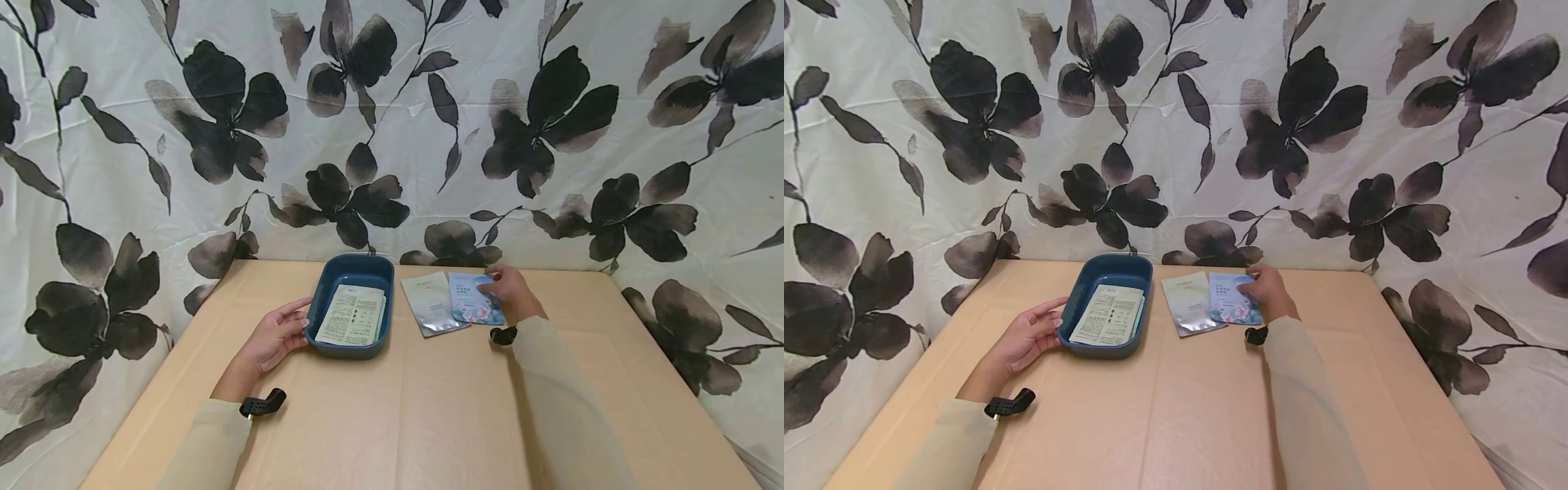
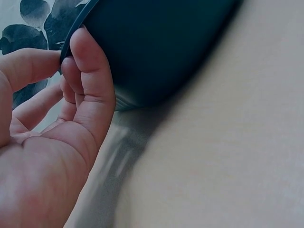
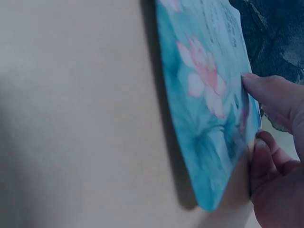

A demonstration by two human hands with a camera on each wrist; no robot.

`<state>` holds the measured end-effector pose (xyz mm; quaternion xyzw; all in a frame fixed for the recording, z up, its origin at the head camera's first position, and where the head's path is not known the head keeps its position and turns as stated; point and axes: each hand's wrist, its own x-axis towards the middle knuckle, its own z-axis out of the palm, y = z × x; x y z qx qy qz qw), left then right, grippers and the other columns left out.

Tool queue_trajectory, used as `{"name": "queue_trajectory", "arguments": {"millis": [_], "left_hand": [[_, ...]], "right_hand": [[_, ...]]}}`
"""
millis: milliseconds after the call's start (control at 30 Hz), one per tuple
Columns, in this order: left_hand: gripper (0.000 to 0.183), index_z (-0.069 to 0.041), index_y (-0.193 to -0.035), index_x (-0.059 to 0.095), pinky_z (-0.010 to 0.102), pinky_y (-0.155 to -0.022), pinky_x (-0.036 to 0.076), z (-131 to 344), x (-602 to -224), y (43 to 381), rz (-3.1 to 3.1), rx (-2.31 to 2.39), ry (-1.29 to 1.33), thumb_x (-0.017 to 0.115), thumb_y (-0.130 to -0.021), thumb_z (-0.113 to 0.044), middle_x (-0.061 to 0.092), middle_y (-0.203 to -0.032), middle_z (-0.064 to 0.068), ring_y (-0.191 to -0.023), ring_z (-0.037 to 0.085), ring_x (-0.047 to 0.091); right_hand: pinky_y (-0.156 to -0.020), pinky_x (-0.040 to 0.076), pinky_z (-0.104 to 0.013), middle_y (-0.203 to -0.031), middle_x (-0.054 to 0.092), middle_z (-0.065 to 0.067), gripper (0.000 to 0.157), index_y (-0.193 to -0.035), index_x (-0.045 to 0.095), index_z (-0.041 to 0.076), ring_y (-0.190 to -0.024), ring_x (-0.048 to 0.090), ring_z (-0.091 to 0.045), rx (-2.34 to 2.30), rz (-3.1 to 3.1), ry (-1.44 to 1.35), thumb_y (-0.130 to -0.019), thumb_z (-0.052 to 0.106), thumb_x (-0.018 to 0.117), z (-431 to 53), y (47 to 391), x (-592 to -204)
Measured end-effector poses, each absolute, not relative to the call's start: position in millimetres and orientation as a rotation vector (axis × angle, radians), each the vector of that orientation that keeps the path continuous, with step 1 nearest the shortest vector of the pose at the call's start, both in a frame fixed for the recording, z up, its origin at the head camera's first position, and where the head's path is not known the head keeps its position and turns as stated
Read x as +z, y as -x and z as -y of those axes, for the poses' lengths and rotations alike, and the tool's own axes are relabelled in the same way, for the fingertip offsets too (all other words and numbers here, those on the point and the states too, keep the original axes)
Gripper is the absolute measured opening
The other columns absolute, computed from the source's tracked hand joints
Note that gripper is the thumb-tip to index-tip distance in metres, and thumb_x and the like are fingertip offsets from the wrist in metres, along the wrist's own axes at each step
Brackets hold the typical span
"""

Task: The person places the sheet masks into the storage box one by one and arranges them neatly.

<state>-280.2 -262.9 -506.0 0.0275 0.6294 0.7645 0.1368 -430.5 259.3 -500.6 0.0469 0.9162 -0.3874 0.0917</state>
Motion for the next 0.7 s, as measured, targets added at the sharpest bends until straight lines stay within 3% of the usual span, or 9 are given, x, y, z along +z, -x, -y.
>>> {"name": "queue_trajectory", "arguments": {"millis": [500,700], "left_hand": [[0.060,-0.011,-0.160,0.034,0.028,-0.078,0.061,263.6,-506.9,281.3,-1.813,2.216,-0.083,0.057,-0.104,-0.006,0.062,-0.120,0.012,-0.088,0.017,0.069],[0.062,-0.010,-0.160,0.034,0.027,-0.077,0.060,262.4,-506.4,281.9,-1.821,2.222,-0.086,0.058,-0.103,-0.006,0.063,-0.115,0.007,-0.086,0.015,0.069]], "right_hand": [[-0.121,0.027,-0.062,-0.159,0.037,-0.026,0.066,-0.151,0.046,0.007,-0.139,0.038,-0.044,-1.001,-2.626,-0.079,-0.095,0.030,0.073,-264.1,438.9,-493.8],[-0.120,0.030,-0.061,-0.156,0.040,-0.026,0.065,-0.149,0.047,0.007,-0.136,0.042,-0.043,-0.982,-2.642,-0.078,-0.095,0.029,0.074,-266.0,440.1,-494.9]]}}
